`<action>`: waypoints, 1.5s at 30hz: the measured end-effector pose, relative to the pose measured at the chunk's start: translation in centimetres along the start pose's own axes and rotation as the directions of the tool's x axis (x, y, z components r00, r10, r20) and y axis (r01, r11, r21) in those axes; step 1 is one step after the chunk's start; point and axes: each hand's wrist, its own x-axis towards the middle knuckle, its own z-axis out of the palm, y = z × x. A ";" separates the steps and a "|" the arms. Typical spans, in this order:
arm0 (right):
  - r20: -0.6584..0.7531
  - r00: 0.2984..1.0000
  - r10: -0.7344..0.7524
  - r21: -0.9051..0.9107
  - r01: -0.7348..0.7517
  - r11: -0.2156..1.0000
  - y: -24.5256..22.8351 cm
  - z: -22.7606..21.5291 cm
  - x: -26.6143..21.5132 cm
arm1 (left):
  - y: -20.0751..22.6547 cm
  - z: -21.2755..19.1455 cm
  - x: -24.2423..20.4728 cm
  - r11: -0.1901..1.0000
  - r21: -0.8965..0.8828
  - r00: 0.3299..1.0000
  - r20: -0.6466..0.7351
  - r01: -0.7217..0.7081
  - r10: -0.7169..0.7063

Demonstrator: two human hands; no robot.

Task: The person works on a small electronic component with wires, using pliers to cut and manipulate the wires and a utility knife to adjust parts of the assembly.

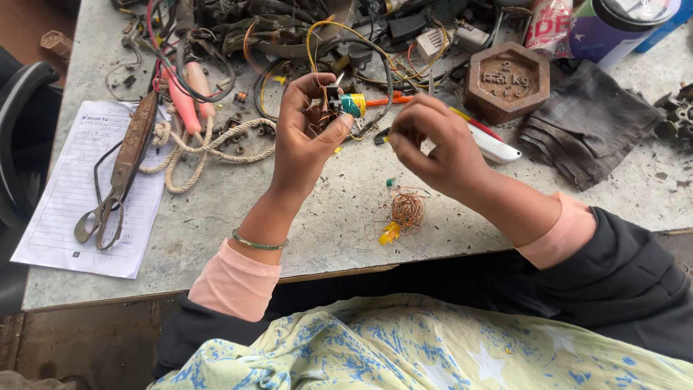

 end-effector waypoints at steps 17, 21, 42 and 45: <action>-0.031 0.994 -0.104 -0.062 0.101 0.993 0.4 -0.4 0.1 | 1.2 1.6 -0.5 0.975 -0.065 0.963 0.185 0.212 -0.197; -0.023 1.000 -0.003 -0.005 0.002 1.000 0.7 -0.1 -0.1 | 1.9 1.8 -0.5 0.970 0.014 0.949 0.206 0.242 -0.240; 0.004 1.000 0.017 -0.015 -0.017 1.000 0.2 -0.9 0.4 | 1.6 1.9 -0.1 0.931 -0.128 0.936 0.131 0.341 -0.325; 0.011 1.000 0.011 0.030 -0.011 0.999 0.2 -0.8 0.6 | 1.6 1.8 0.0 0.954 -0.035 0.943 0.167 0.298 -0.289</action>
